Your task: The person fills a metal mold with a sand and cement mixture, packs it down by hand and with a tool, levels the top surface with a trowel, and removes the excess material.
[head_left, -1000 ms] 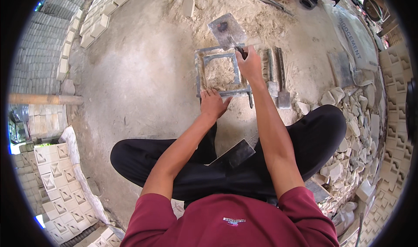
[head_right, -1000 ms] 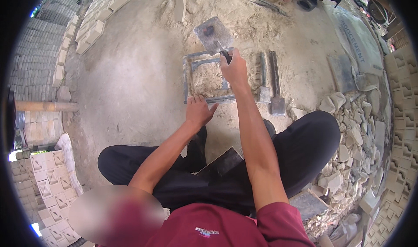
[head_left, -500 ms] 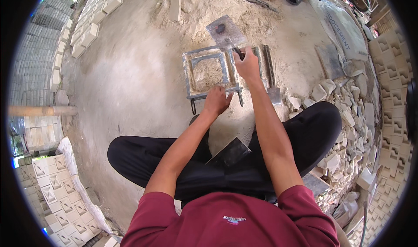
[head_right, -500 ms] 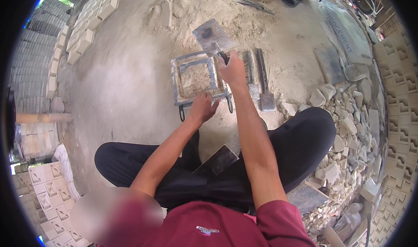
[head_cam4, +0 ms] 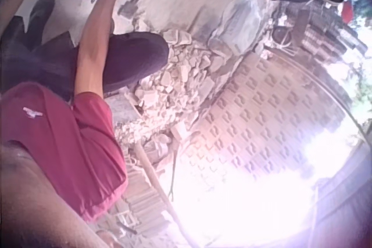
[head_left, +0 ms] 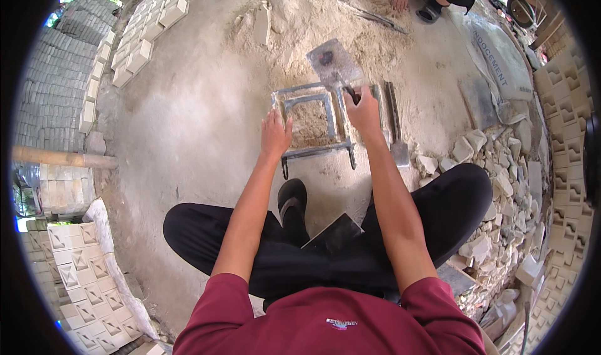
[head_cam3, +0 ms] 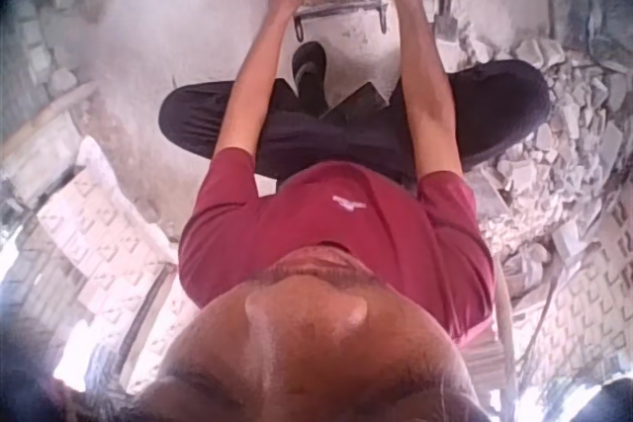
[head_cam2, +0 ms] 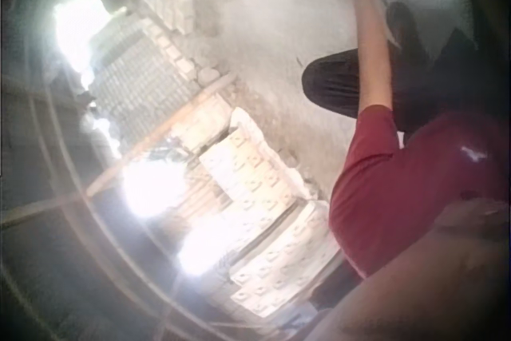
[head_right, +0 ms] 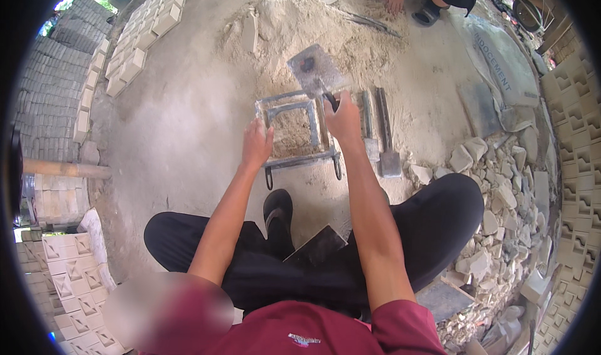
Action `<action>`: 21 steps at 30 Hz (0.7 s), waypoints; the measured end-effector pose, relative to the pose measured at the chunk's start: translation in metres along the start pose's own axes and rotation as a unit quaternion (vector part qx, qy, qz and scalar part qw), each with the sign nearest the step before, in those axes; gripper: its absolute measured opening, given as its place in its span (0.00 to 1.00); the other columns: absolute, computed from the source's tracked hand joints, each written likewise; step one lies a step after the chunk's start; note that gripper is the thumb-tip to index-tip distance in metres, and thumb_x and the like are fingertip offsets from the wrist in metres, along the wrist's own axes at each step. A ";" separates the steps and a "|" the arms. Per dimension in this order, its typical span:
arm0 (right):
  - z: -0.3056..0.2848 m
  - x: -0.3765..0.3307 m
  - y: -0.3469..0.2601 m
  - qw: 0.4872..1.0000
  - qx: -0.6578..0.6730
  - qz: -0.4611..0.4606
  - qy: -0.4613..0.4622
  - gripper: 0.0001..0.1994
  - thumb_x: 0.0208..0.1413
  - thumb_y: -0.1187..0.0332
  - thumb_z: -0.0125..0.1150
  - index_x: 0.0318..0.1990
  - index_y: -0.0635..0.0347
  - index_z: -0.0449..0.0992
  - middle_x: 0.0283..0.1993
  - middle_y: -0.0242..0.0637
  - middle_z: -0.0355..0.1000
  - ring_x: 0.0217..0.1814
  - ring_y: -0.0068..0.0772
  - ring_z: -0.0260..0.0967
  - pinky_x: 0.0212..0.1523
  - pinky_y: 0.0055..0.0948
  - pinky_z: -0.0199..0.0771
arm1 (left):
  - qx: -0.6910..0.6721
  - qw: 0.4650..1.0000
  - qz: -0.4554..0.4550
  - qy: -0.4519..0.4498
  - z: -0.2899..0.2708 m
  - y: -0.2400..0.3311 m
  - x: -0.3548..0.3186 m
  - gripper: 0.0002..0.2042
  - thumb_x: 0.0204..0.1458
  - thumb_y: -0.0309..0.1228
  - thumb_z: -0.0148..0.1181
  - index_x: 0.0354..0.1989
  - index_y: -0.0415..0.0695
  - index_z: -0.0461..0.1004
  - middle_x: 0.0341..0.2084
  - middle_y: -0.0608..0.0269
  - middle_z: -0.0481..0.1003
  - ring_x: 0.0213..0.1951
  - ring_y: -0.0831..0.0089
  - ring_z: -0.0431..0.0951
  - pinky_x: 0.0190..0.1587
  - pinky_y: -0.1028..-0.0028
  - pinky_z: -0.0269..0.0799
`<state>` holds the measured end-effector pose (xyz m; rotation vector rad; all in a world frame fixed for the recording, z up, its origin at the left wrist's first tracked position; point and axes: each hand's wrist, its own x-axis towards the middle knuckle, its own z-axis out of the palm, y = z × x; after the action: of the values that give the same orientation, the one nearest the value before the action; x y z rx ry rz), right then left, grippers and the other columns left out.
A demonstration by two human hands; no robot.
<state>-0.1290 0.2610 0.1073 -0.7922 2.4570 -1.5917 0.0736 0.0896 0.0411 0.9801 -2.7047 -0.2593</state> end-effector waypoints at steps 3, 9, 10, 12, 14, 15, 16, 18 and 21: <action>0.006 -0.005 -0.003 1.000 0.013 -0.006 -0.014 0.15 0.53 0.63 0.62 0.40 0.66 0.70 0.31 0.56 0.76 0.34 0.56 0.75 0.36 0.43 0.73 | -0.006 1.000 0.011 0.001 0.017 0.000 0.012 0.33 0.62 0.49 0.40 0.64 0.30 0.54 0.64 0.38 0.56 0.67 0.50 0.52 0.69 0.55 0.44; 0.005 -0.003 0.013 0.999 -0.025 0.026 -0.029 0.14 0.54 0.64 0.62 0.41 0.65 0.70 0.32 0.54 0.76 0.35 0.55 0.76 0.37 0.42 0.73 | -0.061 0.997 -0.030 -0.018 0.025 0.032 0.054 0.31 0.61 0.48 0.43 0.58 0.27 0.61 0.58 0.39 0.62 0.62 0.50 0.59 0.67 0.57 0.49; 0.006 0.000 0.013 0.999 -0.023 0.023 -0.023 0.14 0.54 0.64 0.61 0.41 0.65 0.70 0.32 0.54 0.76 0.36 0.54 0.76 0.38 0.41 0.73 | -0.064 0.997 -0.033 -0.019 0.024 0.033 0.059 0.31 0.61 0.48 0.43 0.58 0.27 0.61 0.58 0.39 0.62 0.62 0.50 0.59 0.67 0.57 0.49; 0.004 0.002 0.015 0.999 -0.023 0.020 -0.020 0.14 0.54 0.64 0.61 0.41 0.65 0.70 0.33 0.54 0.76 0.36 0.54 0.76 0.38 0.41 0.74 | -0.028 0.999 0.016 -0.026 0.025 0.038 0.065 0.30 0.60 0.47 0.45 0.54 0.27 0.65 0.55 0.40 0.64 0.59 0.50 0.62 0.64 0.55 0.52; 0.002 0.005 0.011 1.000 -0.015 0.015 -0.017 0.14 0.55 0.64 0.61 0.42 0.66 0.70 0.33 0.54 0.77 0.36 0.52 0.77 0.37 0.40 0.74 | 0.017 1.000 0.003 -0.013 0.033 0.045 0.065 0.30 0.60 0.48 0.44 0.55 0.29 0.64 0.56 0.40 0.64 0.60 0.49 0.61 0.65 0.55 0.51; 0.002 0.008 0.008 1.000 -0.016 0.014 -0.019 0.14 0.55 0.64 0.61 0.42 0.66 0.70 0.33 0.54 0.77 0.36 0.52 0.77 0.37 0.40 0.74 | 0.064 0.998 -0.006 0.000 0.038 0.050 0.066 0.30 0.61 0.49 0.43 0.57 0.30 0.64 0.56 0.39 0.64 0.61 0.47 0.60 0.66 0.54 0.50; 0.001 0.009 0.009 1.000 -0.015 0.014 -0.012 0.14 0.55 0.64 0.61 0.42 0.66 0.70 0.33 0.53 0.77 0.36 0.51 0.77 0.37 0.39 0.74 | 0.061 0.998 -0.006 -0.002 0.041 0.058 0.066 0.30 0.61 0.49 0.43 0.57 0.30 0.64 0.56 0.39 0.64 0.61 0.47 0.60 0.66 0.54 0.50; -0.003 0.010 0.008 1.000 -0.015 0.014 -0.004 0.14 0.55 0.65 0.61 0.42 0.66 0.70 0.33 0.52 0.77 0.35 0.49 0.77 0.36 0.39 0.74 | 0.053 0.998 -0.017 0.004 0.044 0.073 0.067 0.31 0.60 0.50 0.44 0.57 0.31 0.63 0.55 0.36 0.64 0.61 0.45 0.60 0.66 0.53 0.49; -0.005 0.010 0.005 1.000 -0.001 0.024 -0.001 0.14 0.55 0.66 0.62 0.42 0.66 0.70 0.33 0.52 0.77 0.35 0.49 0.77 0.36 0.38 0.74 | 0.072 0.997 -0.005 0.014 0.051 0.086 0.068 0.32 0.58 0.50 0.46 0.57 0.30 0.62 0.56 0.34 0.63 0.61 0.43 0.59 0.66 0.53 0.49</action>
<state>-0.1409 0.2621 0.1068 -0.7301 2.4559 -1.5719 -0.0432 0.1148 0.0262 1.0285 -2.7238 -0.0526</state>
